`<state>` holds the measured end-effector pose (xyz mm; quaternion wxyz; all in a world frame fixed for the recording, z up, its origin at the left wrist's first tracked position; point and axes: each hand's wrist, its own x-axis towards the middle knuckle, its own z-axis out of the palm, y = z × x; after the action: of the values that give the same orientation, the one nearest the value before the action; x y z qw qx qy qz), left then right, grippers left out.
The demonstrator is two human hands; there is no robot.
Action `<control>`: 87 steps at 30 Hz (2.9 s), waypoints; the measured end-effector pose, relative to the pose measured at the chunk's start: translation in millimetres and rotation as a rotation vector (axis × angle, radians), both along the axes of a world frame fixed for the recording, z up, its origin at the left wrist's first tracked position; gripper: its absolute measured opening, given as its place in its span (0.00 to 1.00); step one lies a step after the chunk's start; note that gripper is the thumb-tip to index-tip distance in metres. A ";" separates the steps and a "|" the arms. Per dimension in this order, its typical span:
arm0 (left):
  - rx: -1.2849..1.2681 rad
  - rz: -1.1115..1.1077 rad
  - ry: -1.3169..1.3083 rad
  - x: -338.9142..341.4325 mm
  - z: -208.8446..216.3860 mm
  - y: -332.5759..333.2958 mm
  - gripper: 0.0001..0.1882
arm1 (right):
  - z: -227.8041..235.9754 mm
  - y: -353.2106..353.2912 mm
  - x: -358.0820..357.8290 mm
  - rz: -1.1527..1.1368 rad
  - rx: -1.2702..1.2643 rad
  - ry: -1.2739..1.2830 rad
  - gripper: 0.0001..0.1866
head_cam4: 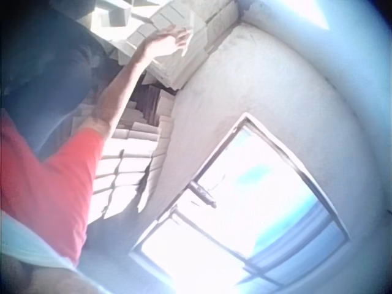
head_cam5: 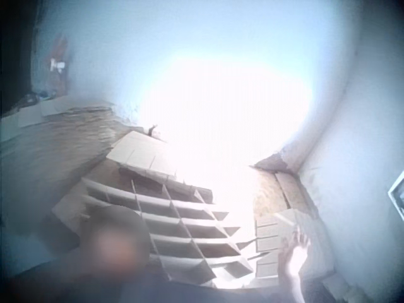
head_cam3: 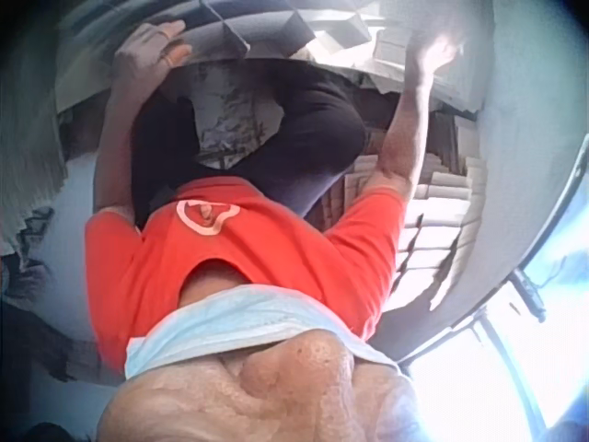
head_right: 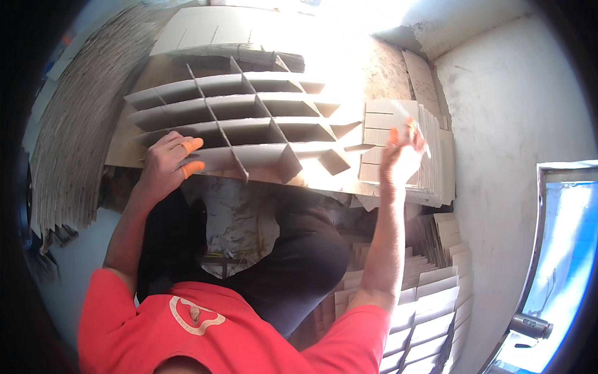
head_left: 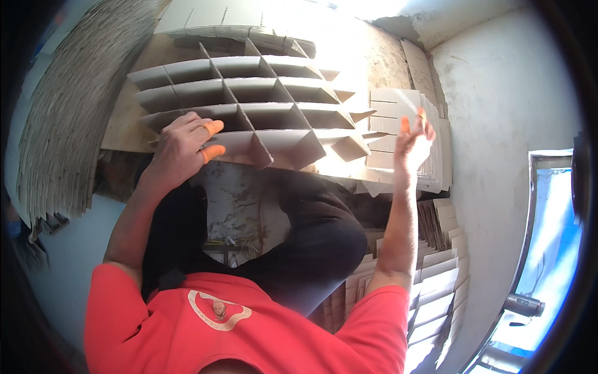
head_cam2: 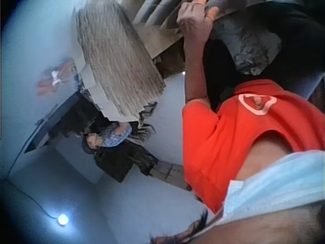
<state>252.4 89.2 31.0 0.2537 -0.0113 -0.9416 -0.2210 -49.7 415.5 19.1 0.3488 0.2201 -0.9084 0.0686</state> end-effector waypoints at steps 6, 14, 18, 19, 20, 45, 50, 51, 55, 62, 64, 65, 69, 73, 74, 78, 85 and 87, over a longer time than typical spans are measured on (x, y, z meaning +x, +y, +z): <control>-0.038 0.042 -0.006 1.0 -8.7 -4.9 0.22 | -50.0 80.4 -22.9 -0.565 0.270 -0.442 0.41; -0.039 0.026 -0.026 -2.7 -7.8 -5.5 0.20 | -50.3 109.7 -52.8 -0.401 0.063 -0.344 0.29; -0.033 0.037 -0.055 1.6 -10.7 -9.8 0.19 | -26.9 90.3 -39.3 -0.423 0.045 -0.386 0.21; -0.023 0.044 -0.055 1.0 -10.7 -9.1 0.19 | -25.7 95.1 -39.1 -0.419 -0.049 -0.387 0.20; -0.014 0.051 -0.055 0.7 -10.5 -8.2 0.19 | -27.0 101.8 -40.4 -0.412 -0.143 -0.388 0.19; 0.002 0.205 0.003 55.9 -32.3 -51.2 0.02 | 114.8 -179.2 178.1 0.996 -0.457 -0.593 0.31; -0.018 0.173 -0.031 56.5 -32.2 -53.6 0.04 | 108.1 -199.5 193.2 0.901 -0.388 -0.775 0.33; -0.031 0.160 -0.058 56.3 -31.2 -54.0 0.05 | 102.2 -201.2 191.7 0.916 -0.362 -0.755 0.33; -0.020 0.159 -0.026 56.6 -31.7 -54.8 0.05 | 90.0 -211.7 192.6 1.025 -0.289 -0.700 0.33; 0.055 0.165 0.015 53.1 -34.6 -55.5 0.04 | 83.3 -233.0 205.9 0.967 -0.169 -0.952 0.34; 0.067 0.171 -0.001 50.9 -34.8 -54.6 0.05 | 70.7 -235.4 201.6 1.025 -0.024 -0.959 0.38; 0.067 0.170 -0.014 50.3 -33.2 -53.9 0.05 | 66.5 -234.7 205.5 1.010 0.044 -0.961 0.38; 0.035 0.162 -0.008 46.8 -34.0 -56.3 0.04 | 56.8 -234.0 211.7 0.985 0.168 -0.844 0.40; 0.062 0.162 0.008 45.1 -34.4 -57.7 0.04 | 75.8 -236.6 219.4 0.976 0.259 -0.842 0.45; 0.039 0.158 0.010 46.2 -34.6 -57.5 0.04 | 76.9 -237.7 223.1 0.908 0.343 -0.853 0.45; 0.005 0.127 -0.002 47.3 -28.7 -52.4 0.04 | 43.3 -239.8 230.1 0.762 0.545 -0.877 0.45; 0.022 0.154 0.073 43.2 -19.0 -57.3 0.21 | 53.6 -231.9 199.8 0.896 0.230 -0.631 0.36; -0.008 0.145 0.076 32.1 -7.4 -58.6 0.33 | 48.2 -228.7 150.5 0.718 0.066 -0.336 0.39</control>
<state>284.4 30.6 23.6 0.3044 0.0474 -0.9306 -0.1976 100.8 186.9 67.3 0.1419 0.5203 -0.8200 0.1920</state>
